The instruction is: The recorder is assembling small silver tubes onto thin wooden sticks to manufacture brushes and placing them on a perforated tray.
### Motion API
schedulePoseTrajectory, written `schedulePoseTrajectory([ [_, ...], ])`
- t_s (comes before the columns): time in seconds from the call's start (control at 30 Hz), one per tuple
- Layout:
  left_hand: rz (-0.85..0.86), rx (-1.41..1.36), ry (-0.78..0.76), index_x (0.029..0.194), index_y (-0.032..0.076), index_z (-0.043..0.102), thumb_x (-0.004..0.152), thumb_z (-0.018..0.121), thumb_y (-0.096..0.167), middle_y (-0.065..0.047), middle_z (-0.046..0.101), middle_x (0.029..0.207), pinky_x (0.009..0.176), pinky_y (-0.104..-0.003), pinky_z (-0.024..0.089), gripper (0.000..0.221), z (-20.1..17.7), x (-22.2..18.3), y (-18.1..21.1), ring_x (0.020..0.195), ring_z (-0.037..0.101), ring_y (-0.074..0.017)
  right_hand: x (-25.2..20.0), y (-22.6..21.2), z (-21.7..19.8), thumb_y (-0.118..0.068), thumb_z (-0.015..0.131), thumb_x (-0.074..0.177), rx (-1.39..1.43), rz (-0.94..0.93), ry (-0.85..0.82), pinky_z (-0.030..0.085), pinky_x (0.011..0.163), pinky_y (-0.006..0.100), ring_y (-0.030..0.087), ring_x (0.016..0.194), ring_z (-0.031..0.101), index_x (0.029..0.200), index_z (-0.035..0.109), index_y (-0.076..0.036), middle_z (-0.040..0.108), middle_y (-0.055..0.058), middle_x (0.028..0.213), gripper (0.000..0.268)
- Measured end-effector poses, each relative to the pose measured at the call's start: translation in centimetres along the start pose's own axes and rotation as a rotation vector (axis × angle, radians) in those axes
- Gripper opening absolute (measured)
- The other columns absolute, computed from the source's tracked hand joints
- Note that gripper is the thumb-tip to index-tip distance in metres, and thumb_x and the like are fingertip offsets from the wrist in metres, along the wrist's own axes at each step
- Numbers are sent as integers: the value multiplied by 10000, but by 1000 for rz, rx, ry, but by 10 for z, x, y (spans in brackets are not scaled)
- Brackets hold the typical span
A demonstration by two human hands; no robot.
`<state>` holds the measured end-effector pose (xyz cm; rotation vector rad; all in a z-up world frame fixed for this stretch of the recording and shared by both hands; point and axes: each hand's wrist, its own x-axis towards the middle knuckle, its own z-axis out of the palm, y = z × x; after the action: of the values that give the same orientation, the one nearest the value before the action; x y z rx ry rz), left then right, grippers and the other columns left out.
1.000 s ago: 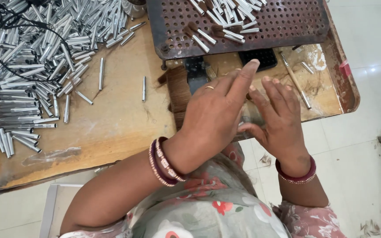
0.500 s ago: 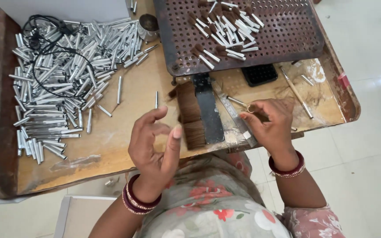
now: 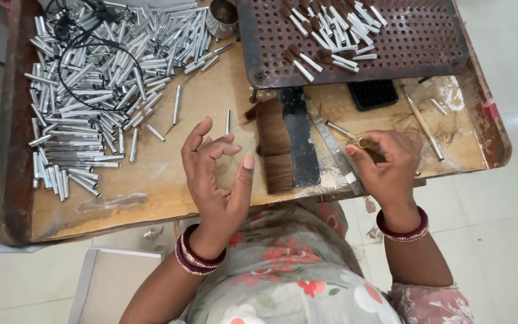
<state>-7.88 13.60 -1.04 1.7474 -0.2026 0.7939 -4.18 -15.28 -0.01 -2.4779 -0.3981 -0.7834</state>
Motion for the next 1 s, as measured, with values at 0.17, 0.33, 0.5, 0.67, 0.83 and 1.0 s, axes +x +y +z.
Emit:
schedulePoseTrajectory([
  [0.17,-21,-25,-24,1185,83,601,1017,732,125,-186,413,1562,1162,-416,468,216,1,3,-1,1226,648,-245,0,0,-1,-260,857,898,4,21,-6,410,933,383,230,821,642,989,702,-53,700,49,856,275],
  [0.33,-5,28,-37,1194,80,593,1021,736,124,-191,411,1573,1151,-416,439,229,1,2,-1,1211,660,-241,10,1,-9,-251,865,869,33,13,-47,442,853,380,228,791,662,951,691,-44,704,59,839,283],
  [0.5,-19,9,-32,1206,80,585,1040,729,120,-189,405,1528,1149,-403,467,224,1,0,1,1219,651,-238,24,-4,-27,-257,857,902,93,-19,-101,495,760,348,219,781,683,1001,736,-56,716,73,870,255],
  [0.67,-11,-22,-36,1204,72,583,1049,722,108,-193,402,1526,1106,-377,512,210,2,3,4,1257,626,-244,34,-5,-30,-211,837,922,71,-29,-134,470,749,359,207,735,660,934,770,-66,719,64,805,160],
  [0.83,12,-31,-60,1202,57,582,1041,719,95,-196,423,1515,1108,-383,504,215,13,6,18,1268,622,-250,28,-10,-23,-198,823,942,84,-13,-70,456,770,361,184,726,646,899,765,-53,707,60,771,161],
  [1.0,105,-101,-171,1246,41,601,1037,696,130,-177,497,1498,1101,-389,503,246,38,10,48,1273,594,-290,-9,-17,2,-301,795,976,802,282,352,468,920,336,95,772,586,956,718,-34,679,33,849,279],
])
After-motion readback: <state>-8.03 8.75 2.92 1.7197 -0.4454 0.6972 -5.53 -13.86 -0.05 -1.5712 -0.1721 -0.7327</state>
